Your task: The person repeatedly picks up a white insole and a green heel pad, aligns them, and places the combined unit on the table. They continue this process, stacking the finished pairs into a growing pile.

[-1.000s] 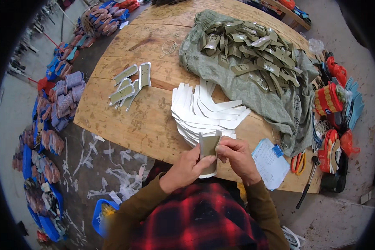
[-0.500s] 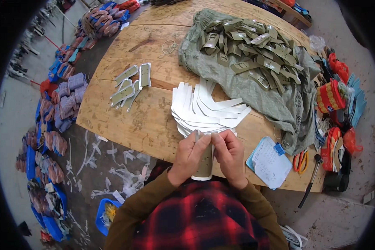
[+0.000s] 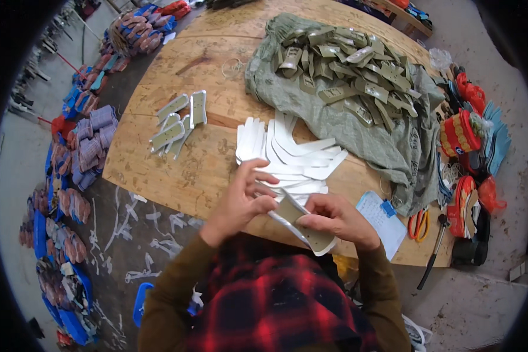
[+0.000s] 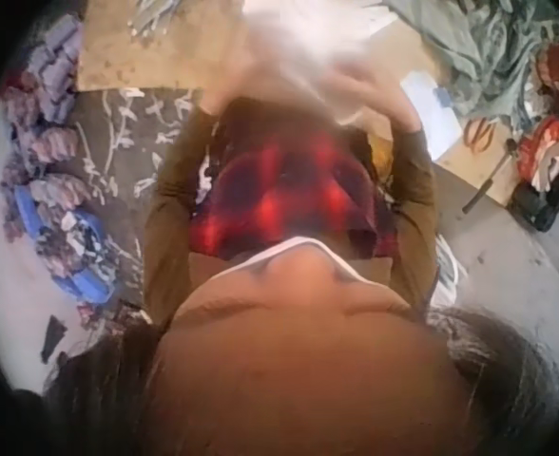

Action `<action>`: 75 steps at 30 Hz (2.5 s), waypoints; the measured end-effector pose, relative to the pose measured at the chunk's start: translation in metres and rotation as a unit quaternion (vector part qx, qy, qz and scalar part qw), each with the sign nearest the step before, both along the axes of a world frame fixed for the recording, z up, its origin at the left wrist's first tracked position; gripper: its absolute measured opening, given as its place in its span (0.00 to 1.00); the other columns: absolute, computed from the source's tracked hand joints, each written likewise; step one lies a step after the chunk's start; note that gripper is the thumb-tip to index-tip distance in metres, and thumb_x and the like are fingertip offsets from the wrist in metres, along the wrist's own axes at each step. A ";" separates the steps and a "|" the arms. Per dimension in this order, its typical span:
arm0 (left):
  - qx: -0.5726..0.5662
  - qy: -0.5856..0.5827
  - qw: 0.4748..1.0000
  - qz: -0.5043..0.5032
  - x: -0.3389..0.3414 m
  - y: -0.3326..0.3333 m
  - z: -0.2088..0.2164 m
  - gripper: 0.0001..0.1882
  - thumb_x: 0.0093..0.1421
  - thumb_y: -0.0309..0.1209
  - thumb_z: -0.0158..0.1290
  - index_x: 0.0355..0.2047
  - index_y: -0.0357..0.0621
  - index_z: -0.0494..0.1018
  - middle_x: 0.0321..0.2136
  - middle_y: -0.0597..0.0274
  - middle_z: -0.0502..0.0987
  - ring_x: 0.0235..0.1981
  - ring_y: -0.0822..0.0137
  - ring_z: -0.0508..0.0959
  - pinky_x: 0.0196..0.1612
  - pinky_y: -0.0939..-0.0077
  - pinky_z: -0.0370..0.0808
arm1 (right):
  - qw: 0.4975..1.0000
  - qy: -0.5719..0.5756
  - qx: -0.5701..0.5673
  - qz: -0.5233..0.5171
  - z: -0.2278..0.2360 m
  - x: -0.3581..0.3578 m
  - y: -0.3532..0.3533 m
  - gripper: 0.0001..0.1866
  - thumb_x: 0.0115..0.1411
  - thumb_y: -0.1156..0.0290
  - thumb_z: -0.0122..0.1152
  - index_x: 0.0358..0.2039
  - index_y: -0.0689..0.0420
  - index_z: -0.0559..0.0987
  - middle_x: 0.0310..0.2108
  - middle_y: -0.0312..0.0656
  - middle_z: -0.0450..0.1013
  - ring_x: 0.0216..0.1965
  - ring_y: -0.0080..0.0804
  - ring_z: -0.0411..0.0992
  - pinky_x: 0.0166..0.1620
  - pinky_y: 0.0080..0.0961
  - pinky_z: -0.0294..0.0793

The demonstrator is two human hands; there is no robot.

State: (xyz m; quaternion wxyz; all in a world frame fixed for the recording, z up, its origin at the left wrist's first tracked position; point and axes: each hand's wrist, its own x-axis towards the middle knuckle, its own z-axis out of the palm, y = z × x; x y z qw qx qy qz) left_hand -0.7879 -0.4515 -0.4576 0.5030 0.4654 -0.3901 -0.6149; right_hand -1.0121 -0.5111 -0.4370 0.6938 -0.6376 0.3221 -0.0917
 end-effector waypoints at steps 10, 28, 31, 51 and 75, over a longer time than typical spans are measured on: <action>0.080 -0.002 0.974 -0.212 0.009 0.015 0.007 0.09 0.63 0.33 0.55 0.33 0.42 0.68 0.19 0.62 0.77 0.13 0.80 0.72 0.13 0.88 0.64 | 0.972 -0.097 0.213 0.004 -0.001 0.006 0.016 0.14 0.61 0.68 0.63 0.40 0.56 0.66 0.34 0.34 0.73 0.35 0.15 0.69 0.36 0.15 0.67; 0.059 0.055 0.996 0.030 -0.010 0.029 -0.001 0.10 0.64 0.32 0.55 0.36 0.42 0.65 0.19 0.61 0.76 0.13 0.78 0.72 0.14 0.87 0.67 | 0.936 -0.190 0.226 -0.191 0.001 0.018 0.014 0.12 0.62 0.65 0.60 0.32 0.54 0.66 0.23 0.32 0.68 0.17 0.15 0.65 0.16 0.14 0.63; 0.036 0.069 0.997 -0.015 -0.012 0.035 -0.010 0.10 0.64 0.32 0.55 0.37 0.40 0.67 0.20 0.60 0.77 0.16 0.77 0.75 0.17 0.85 0.70 | 0.966 -0.137 0.146 -0.162 -0.007 0.014 0.005 0.13 0.62 0.65 0.62 0.30 0.54 0.66 0.23 0.31 0.67 0.18 0.14 0.65 0.16 0.14 0.63; -0.028 -0.027 0.986 -0.160 -0.035 0.017 0.022 0.18 0.70 0.42 0.43 0.45 0.37 0.66 0.18 0.65 0.75 0.13 0.76 0.72 0.16 0.83 0.67 | 0.953 -0.220 -0.064 -0.200 0.010 0.027 -0.006 0.14 0.70 0.60 0.47 0.36 0.58 0.71 0.32 0.32 0.67 0.35 0.20 0.63 0.40 0.18 0.62; 0.125 0.172 0.959 -0.189 -0.019 0.020 0.014 0.23 0.69 0.45 0.42 0.50 0.35 0.66 0.28 0.63 0.71 0.24 0.73 0.73 0.22 0.81 0.72 | 0.943 -0.217 0.022 -0.250 -0.007 0.042 0.004 0.08 0.68 0.66 0.50 0.42 0.56 0.68 0.32 0.31 0.67 0.33 0.14 0.64 0.35 0.14 0.65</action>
